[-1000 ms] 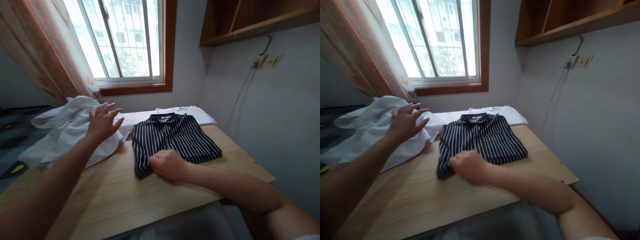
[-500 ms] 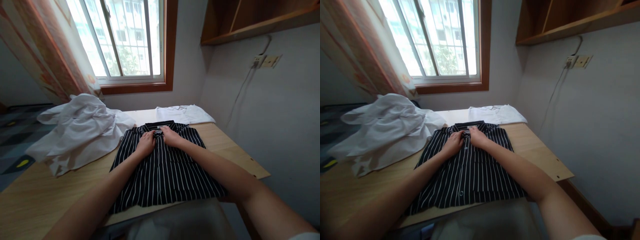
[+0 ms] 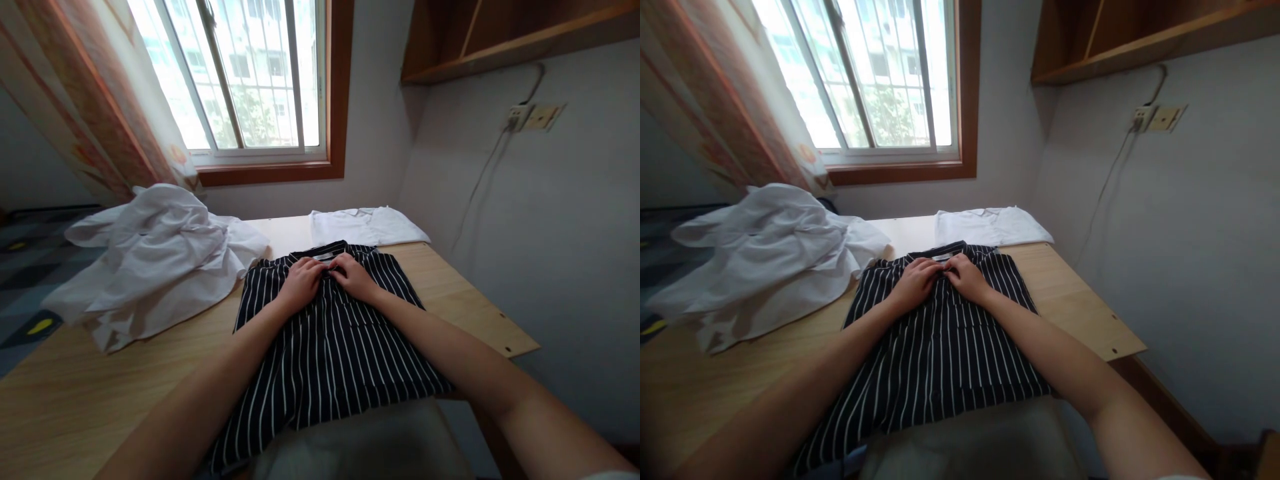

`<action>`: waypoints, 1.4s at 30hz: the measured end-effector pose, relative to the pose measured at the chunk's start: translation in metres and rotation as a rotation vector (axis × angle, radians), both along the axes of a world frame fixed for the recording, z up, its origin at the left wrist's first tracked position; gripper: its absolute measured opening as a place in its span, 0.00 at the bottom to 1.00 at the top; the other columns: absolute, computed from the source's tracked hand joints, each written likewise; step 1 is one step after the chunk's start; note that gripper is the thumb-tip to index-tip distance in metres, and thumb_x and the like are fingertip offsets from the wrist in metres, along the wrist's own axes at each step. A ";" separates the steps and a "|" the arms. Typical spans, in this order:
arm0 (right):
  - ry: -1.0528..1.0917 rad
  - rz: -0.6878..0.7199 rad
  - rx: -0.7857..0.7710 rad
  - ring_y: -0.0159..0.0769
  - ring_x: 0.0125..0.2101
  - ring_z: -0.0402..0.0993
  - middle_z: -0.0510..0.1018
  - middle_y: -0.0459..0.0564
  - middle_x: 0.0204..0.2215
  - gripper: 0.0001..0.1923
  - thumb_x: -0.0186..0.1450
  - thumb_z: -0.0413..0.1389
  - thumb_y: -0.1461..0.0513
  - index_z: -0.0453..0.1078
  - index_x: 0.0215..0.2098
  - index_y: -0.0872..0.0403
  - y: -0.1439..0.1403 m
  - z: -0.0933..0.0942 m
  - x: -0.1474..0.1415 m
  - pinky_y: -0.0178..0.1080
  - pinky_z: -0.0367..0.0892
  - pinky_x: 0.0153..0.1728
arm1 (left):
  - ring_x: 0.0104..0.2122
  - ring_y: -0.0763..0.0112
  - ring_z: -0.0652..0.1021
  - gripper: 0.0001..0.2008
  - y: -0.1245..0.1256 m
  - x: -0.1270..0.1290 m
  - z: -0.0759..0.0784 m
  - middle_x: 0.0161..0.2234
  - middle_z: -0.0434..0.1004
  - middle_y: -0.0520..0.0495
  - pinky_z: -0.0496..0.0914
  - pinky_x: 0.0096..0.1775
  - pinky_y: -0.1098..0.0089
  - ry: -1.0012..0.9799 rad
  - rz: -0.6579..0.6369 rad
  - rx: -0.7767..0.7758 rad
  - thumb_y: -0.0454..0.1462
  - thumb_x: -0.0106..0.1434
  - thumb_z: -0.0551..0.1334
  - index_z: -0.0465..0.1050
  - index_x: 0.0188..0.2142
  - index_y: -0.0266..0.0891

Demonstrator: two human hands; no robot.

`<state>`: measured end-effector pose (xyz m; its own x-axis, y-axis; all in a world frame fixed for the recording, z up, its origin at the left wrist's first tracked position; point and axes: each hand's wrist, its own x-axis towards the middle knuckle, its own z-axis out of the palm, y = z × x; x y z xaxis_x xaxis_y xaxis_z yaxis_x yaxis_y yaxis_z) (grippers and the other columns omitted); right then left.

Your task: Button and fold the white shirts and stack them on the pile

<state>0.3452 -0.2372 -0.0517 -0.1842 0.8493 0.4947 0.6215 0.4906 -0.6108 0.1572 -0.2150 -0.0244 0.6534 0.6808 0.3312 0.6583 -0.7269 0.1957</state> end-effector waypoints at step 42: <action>0.917 0.092 -0.418 0.25 0.20 0.68 0.71 0.37 0.23 0.20 0.54 0.64 0.50 0.65 0.35 0.52 0.013 0.003 0.017 0.31 0.69 0.23 | 0.47 0.61 0.74 0.10 -0.001 -0.014 0.011 0.44 0.78 0.46 0.65 0.53 0.56 -0.166 -0.118 0.030 0.33 0.62 0.57 0.78 0.38 0.43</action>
